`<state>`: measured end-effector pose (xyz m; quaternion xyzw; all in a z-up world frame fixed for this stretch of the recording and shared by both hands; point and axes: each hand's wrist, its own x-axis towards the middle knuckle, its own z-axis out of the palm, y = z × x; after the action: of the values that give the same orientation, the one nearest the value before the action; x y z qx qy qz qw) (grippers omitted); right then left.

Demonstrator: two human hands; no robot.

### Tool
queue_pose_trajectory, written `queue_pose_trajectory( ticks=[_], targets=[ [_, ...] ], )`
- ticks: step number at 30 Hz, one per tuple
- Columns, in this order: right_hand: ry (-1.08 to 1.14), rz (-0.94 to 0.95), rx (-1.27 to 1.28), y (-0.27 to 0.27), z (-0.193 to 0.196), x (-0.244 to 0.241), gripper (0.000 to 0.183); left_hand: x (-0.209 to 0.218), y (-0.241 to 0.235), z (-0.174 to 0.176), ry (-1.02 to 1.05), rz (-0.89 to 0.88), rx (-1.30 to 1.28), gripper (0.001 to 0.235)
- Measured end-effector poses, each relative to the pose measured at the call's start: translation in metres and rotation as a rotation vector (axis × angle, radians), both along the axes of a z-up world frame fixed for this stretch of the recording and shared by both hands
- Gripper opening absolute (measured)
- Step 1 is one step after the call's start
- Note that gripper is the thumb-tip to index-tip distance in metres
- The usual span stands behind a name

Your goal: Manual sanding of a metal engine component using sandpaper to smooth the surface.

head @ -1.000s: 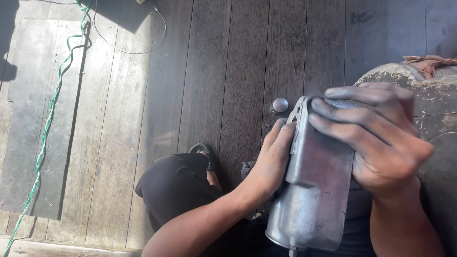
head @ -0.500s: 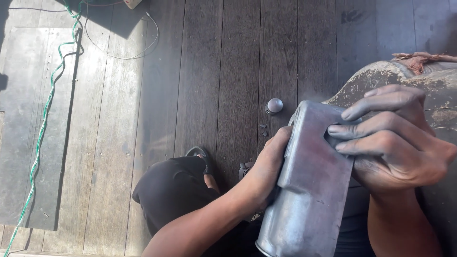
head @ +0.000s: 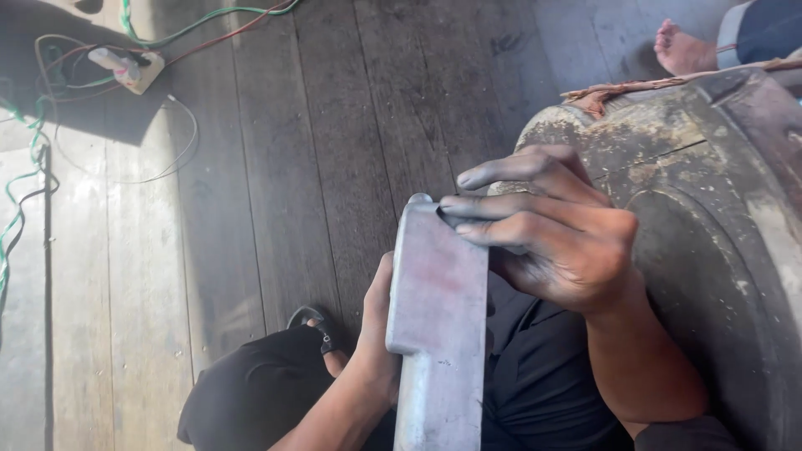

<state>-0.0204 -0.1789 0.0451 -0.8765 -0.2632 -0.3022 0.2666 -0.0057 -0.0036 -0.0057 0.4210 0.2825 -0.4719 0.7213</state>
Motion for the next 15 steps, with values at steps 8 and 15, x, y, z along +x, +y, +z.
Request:
queue_pose_trajectory(
  ticks=[8,15],
  targets=[
    [0.094,0.078,-0.096,-0.006,-0.007,0.005,0.025,-0.014,-0.01,-0.012,-0.038,-0.112,-0.079,0.064],
    [0.088,0.118,-0.059,-0.009,-0.001,-0.004,0.027,-0.047,-0.003,-0.044,-0.054,-0.13,-0.116,0.064]
  ],
)
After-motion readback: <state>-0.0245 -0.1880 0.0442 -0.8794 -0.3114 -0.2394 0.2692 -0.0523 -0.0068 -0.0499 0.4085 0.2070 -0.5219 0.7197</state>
